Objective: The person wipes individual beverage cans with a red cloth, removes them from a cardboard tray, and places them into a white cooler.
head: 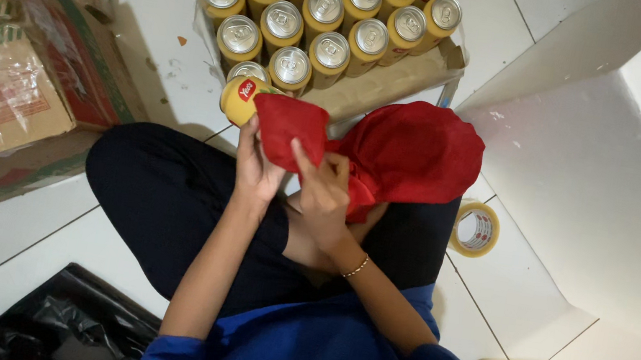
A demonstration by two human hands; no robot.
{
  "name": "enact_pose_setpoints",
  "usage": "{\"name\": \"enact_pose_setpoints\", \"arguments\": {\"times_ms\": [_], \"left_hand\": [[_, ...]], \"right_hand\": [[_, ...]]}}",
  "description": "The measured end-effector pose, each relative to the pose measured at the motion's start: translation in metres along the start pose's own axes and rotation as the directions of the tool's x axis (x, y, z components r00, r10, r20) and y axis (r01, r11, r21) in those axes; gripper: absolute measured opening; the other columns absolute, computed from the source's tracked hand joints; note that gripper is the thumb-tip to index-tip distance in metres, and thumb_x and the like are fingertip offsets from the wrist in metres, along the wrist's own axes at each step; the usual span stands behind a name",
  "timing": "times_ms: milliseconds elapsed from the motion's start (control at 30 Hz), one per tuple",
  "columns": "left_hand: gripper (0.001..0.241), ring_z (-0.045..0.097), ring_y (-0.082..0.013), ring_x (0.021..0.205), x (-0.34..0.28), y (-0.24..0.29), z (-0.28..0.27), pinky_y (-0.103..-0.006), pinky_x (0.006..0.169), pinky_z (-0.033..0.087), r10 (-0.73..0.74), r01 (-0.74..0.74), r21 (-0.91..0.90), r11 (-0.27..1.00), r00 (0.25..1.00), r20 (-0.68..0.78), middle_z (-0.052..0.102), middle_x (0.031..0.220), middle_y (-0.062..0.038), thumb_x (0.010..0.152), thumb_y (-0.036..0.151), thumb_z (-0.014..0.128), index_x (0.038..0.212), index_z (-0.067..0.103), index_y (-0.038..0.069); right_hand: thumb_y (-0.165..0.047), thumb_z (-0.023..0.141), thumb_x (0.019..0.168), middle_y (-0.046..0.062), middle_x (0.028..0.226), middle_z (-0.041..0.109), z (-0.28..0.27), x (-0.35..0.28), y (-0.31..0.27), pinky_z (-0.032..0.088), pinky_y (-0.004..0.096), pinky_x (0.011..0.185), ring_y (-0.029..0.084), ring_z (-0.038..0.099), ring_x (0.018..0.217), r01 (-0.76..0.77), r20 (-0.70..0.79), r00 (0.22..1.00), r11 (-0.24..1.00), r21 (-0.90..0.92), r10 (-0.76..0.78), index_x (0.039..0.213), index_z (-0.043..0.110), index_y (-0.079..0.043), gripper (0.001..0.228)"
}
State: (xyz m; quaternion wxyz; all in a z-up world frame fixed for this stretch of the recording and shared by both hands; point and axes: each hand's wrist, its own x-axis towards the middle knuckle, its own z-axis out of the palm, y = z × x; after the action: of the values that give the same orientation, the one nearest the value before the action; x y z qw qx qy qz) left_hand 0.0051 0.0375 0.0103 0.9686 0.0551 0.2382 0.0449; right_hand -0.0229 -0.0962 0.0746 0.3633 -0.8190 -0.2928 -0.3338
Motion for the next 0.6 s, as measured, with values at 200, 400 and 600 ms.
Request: {"name": "enact_pose_setpoints", "arguments": {"times_ms": [200, 400, 600], "left_hand": [[0.06, 0.069, -0.0365, 0.141, -0.002, -0.007, -0.005, -0.0593, 0.123, 0.054, 0.059, -0.06, 0.021, 0.998, 0.997, 0.045, 0.072, 0.152, -0.014, 0.098, 0.028, 0.082, 0.153, 0.067, 0.01], [0.064, 0.069, -0.0335, 0.141, -0.01, -0.005, 0.006, -0.0632, 0.12, 0.055, 0.161, -0.18, 0.211, 0.961, 0.981, 0.106, 0.07, 0.152, -0.009, 0.095, 0.012, 0.079, 0.156, 0.062, 0.016], [0.076, 0.07, -0.0346, 0.138, -0.022, -0.005, 0.021, -0.0624, 0.119, 0.056, 0.274, -0.319, 0.359, 0.877, 0.946, 0.17, 0.07, 0.144, -0.01, 0.087, -0.009, 0.083, 0.155, 0.055, 0.012]], "right_hand": [[0.014, 0.06, 0.108, 0.032, 0.115, 0.074, -0.007, 0.0, 0.023, 0.058, 0.056, 0.095, 0.048, 0.071, 0.105, -0.45, 0.188, 0.891, 0.859, 0.243, 0.414, 0.155, 0.066, -0.002, 0.05], [0.003, 0.065, 0.105, 0.026, 0.112, 0.082, 0.001, -0.004, 0.02, 0.059, 0.053, 0.098, 0.033, 0.073, 0.111, -0.726, 0.407, 0.687, 0.595, 0.345, 0.602, 0.126, 0.079, 0.006, 0.025], [-0.005, 0.063, 0.109, 0.01, 0.115, 0.084, -0.015, 0.003, 0.026, 0.058, 0.043, 0.105, 0.015, 0.072, 0.108, -0.852, 0.575, 0.521, 0.347, 0.391, 0.631, 0.128, 0.085, -0.006, 0.029]]}}
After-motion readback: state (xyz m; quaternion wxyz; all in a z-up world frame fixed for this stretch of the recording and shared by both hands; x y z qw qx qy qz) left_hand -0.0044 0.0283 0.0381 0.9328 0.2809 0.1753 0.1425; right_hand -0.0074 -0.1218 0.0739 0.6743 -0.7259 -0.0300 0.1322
